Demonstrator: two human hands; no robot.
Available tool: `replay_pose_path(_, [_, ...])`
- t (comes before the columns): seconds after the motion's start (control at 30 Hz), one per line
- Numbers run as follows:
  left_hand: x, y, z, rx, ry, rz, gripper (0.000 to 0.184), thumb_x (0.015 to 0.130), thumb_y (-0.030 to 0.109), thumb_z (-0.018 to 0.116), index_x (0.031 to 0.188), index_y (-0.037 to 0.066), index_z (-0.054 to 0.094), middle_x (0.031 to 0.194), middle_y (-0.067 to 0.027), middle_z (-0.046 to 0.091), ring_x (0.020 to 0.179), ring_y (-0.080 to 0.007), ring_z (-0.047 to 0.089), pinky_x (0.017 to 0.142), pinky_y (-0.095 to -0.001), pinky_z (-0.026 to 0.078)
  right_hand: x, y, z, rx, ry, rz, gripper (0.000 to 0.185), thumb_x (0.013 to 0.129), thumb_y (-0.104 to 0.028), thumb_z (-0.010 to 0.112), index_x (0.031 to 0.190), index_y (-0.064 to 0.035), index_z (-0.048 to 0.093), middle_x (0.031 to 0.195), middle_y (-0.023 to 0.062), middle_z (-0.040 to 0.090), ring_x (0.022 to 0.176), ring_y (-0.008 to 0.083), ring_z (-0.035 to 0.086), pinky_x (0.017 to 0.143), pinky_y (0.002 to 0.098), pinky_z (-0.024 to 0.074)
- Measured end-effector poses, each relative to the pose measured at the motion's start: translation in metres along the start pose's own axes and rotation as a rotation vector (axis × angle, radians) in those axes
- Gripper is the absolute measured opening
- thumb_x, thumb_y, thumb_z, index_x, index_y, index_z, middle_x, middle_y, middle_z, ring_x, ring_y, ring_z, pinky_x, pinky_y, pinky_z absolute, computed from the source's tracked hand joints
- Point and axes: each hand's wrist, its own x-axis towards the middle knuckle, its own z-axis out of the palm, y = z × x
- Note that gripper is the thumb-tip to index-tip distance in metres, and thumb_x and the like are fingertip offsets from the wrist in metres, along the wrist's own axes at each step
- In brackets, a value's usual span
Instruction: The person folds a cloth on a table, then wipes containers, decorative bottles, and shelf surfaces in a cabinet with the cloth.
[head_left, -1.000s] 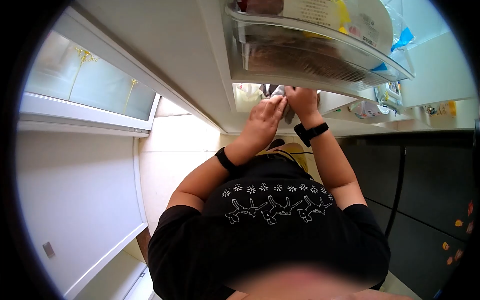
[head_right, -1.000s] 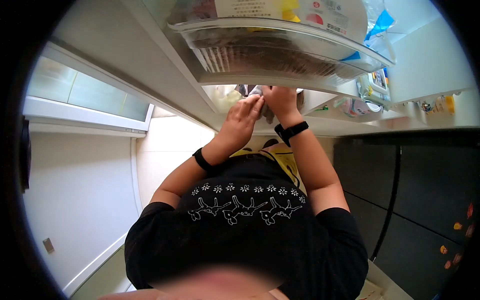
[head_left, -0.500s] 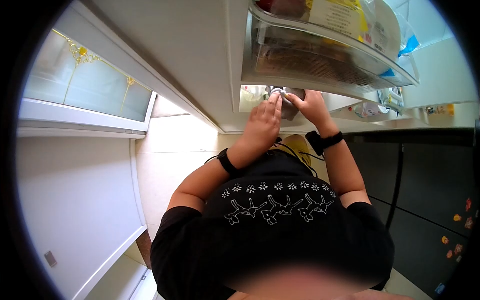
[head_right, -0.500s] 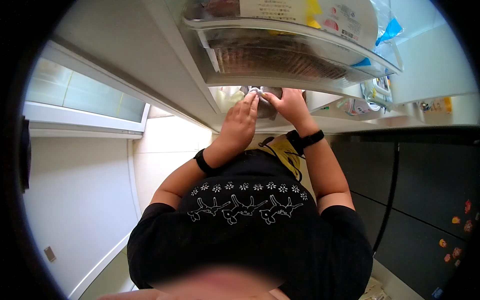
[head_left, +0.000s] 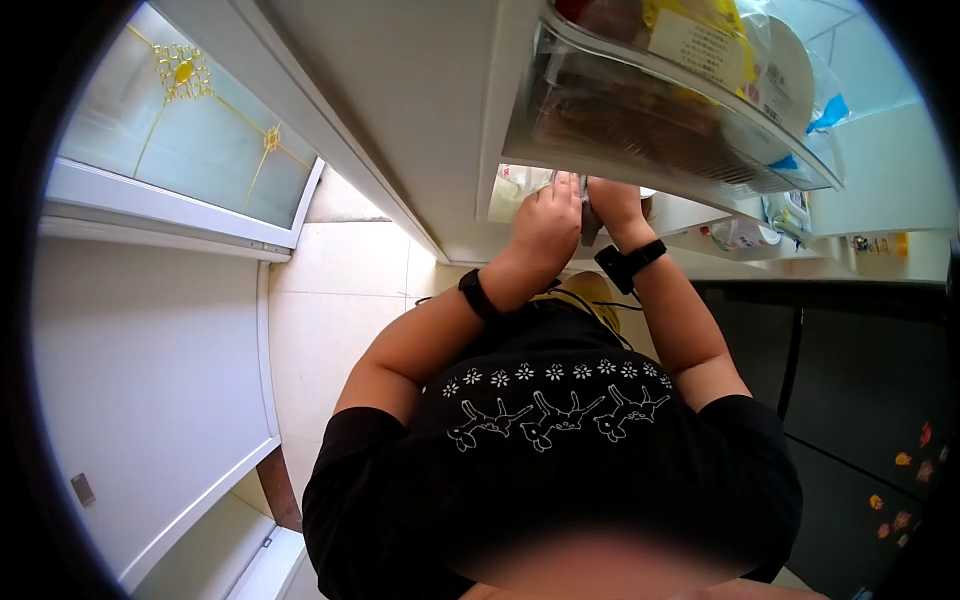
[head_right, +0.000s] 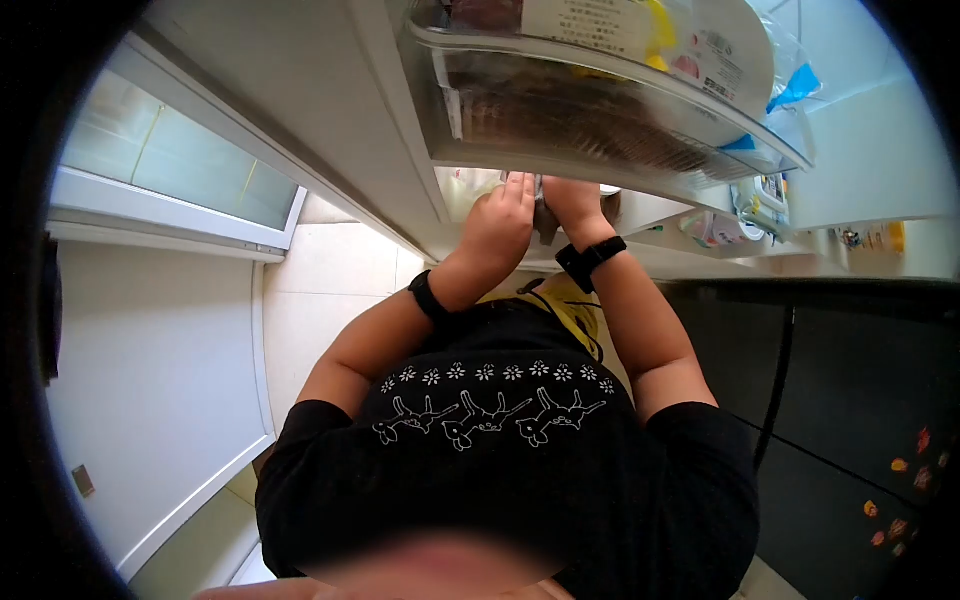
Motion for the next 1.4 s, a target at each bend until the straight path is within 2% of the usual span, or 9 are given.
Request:
replay_pose_path(0.23, [0.004, 0.001, -0.006, 0.029, -0.151, 0.057, 0.054, 0.083, 0.008, 0.053, 0.134, -0.008, 0.052, 0.135, -0.0242, 0.055, 0.077, -0.0229, 0.066, 0.065, -0.0324, 0.055, -0.001, 0.001, 0.013, 0.311, 0.134, 0.173, 0.016, 0.085, -0.013, 0.058, 0.085, -0.0041, 0.071, 0.086, 0.0162, 0.069, 0.078, 0.0364, 0.063, 0.071, 0.0473, 0.0488])
replay_pose_path(0.4, [-0.002, -0.005, -0.013, -0.456, -0.053, -0.073, 0.052, 0.083, 0.004, 0.057, 0.135, 0.008, 0.056, 0.140, -0.0084, 0.056, 0.088, -0.0285, 0.070, 0.073, -0.0369, 0.057, -0.005, -0.013, -0.002, 0.714, 0.308, 0.429, 0.019, 0.091, -0.012, 0.054, 0.093, -0.0002, 0.068, 0.093, 0.0195, 0.068, 0.090, 0.0410, 0.060, 0.079, 0.0507, 0.0448])
replay_pose_path(0.53, [-0.004, -0.005, -0.009, -0.581, 0.027, -0.124, 0.052, 0.081, 0.003, 0.063, 0.132, 0.016, 0.060, 0.136, -0.0012, 0.059, 0.093, -0.0291, 0.069, 0.074, -0.0382, 0.057, -0.011, -0.024, -0.011, 0.768, 0.540, 0.392, 0.019, 0.094, -0.012, 0.053, 0.103, 0.0012, 0.064, 0.103, 0.0211, 0.064, 0.098, 0.0421, 0.056, 0.088, 0.0504, 0.0401])
replay_pose_path(0.73, [-0.016, -0.021, -0.045, -0.568, 0.047, 0.138, 0.044, 0.080, 0.003, 0.065, 0.122, 0.016, 0.067, 0.124, -0.0007, 0.067, 0.092, -0.0221, 0.070, 0.078, -0.0355, 0.056, -0.056, -0.025, -0.020, 0.767, 0.534, 0.479, 0.028, 0.094, -0.013, 0.057, 0.120, -0.0026, 0.053, 0.112, 0.0181, 0.059, 0.106, 0.0362, 0.052, 0.098, 0.0451, 0.0336])
replay_pose_path(0.83, [-0.025, -0.031, -0.064, -0.429, 0.003, 0.234, 0.031, 0.079, 0.008, 0.069, 0.109, 0.018, 0.072, 0.111, 0.0034, 0.073, 0.089, -0.0150, 0.070, 0.074, -0.0312, 0.052, -0.080, -0.022, -0.040, 0.775, 0.482, 0.276, 0.039, 0.092, -0.009, 0.055, 0.129, -0.0010, 0.046, 0.127, 0.0157, 0.049, 0.118, 0.0285, 0.047, 0.106, 0.0386, 0.0335])
replay_pose_path(0.97, [-0.037, -0.034, -0.071, -0.446, -0.072, 0.219, 0.028, 0.079, 0.008, 0.070, 0.106, 0.017, 0.072, 0.107, 0.0021, 0.073, 0.089, -0.0162, 0.070, 0.075, -0.0317, 0.052, -0.109, -0.025, -0.049, 0.942, 0.390, 0.263, 0.047, 0.081, -0.010, 0.053, 0.126, 0.0022, 0.046, 0.121, 0.0171, 0.052, 0.117, 0.0338, 0.042, 0.106, 0.0435, 0.0290])
replay_pose_path(1.2, [-0.026, -0.017, -0.081, -0.514, -0.007, 0.279, 0.032, 0.078, 0.003, 0.069, 0.107, 0.017, 0.071, 0.105, 0.0002, 0.072, 0.089, -0.0202, 0.069, 0.080, -0.0341, 0.052, -0.120, -0.033, -0.053, 1.010, 0.408, 0.418, 0.043, 0.085, 0.001, 0.052, 0.127, 0.0018, 0.044, 0.123, 0.0184, 0.051, 0.116, 0.0314, 0.048, 0.103, 0.0395, 0.0371])
replay_pose_path(1.33, [-0.009, -0.004, -0.078, -0.447, 0.056, 0.264, 0.042, 0.079, 0.003, 0.067, 0.120, 0.013, 0.065, 0.123, -0.0064, 0.064, 0.107, -0.0260, 0.063, 0.094, -0.0385, 0.048, -0.083, -0.029, -0.071, 1.052, 0.570, 0.387, 0.033, 0.094, 0.003, 0.056, 0.125, -0.0005, 0.045, 0.123, 0.0173, 0.054, 0.111, 0.0256, 0.057, 0.095, 0.0363, 0.0468])
replay_pose_path(1.4, [0.003, 0.012, -0.072, -0.352, -0.017, 0.024, 0.051, 0.081, 0.008, 0.067, 0.131, 0.004, 0.056, 0.134, -0.0141, 0.055, 0.115, -0.0333, 0.057, 0.099, -0.0416, 0.046, -0.069, -0.022, -0.073, 1.138, 0.450, 0.464, 0.032, 0.090, 0.005, 0.058, 0.121, -0.0026, 0.049, 0.124, 0.0158, 0.058, 0.110, 0.0271, 0.058, 0.093, 0.0384, 0.0479])
